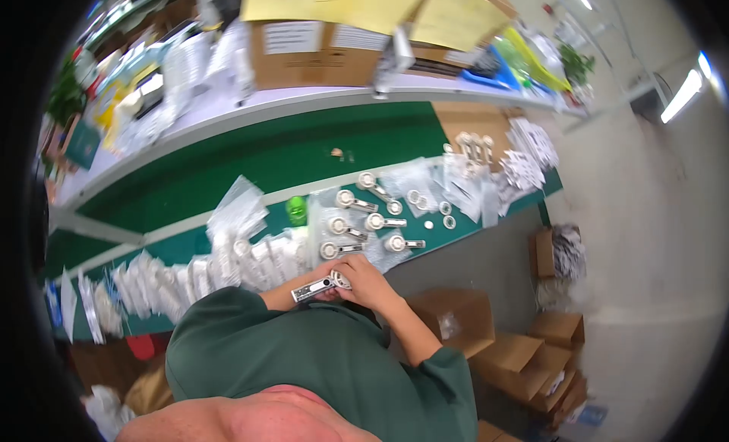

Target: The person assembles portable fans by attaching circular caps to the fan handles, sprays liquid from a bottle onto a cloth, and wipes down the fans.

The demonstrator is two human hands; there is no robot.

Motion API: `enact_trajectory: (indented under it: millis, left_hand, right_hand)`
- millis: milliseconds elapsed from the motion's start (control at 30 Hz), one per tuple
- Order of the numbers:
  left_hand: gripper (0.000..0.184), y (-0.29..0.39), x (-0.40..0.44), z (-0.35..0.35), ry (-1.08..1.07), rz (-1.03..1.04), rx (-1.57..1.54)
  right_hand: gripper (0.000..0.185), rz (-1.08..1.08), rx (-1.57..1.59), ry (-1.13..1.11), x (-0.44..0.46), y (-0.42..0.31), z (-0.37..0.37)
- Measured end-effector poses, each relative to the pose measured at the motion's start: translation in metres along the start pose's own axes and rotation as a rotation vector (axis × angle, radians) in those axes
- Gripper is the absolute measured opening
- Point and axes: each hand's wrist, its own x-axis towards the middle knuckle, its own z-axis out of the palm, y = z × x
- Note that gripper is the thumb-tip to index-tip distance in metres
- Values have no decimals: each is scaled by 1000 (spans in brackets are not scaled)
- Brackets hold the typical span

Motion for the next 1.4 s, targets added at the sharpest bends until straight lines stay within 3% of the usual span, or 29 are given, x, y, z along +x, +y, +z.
enact_trajectory:
  millis: [200, 400, 533, 600, 667, 800, 900, 1233, 1400]
  left_hand:
    - [56, 14, 74, -18, 130, -36, -2]
    - [53, 14, 174, -5, 257, 216, -88]
    - [48, 18, 235, 20, 341, 407, 35]
    - [43, 24, 265, 31, 422, 531, 62]
    - [43, 33, 282, 47, 308, 526, 118]
    - [45, 34, 305, 71, 393, 549, 25]
    - [46, 28, 312, 60, 487, 590, 147]
    - [48, -26, 351, 59, 675, 674, 297]
    - [62, -27, 350, 64, 552, 753, 367]
  right_hand:
    - [50, -12, 106, -58, -38, 77, -43]
    - [54, -111, 190, -124, -79, 184, -84]
    - [55, -156, 229, -109, -100, 228, -132]
    - [52, -192, 238, -35, -108, 239, -155]
    - [51, -189, 261, 38, -115, 246, -172]
    - [42, -248, 220, 189, -134, 265, -179]
    - [35, -330, 168, 312, -148, 266, -180]
    - [27, -289, 74, 322, -202, 250, -184]
    - [28, -308, 137, 320, -202, 273, -180]
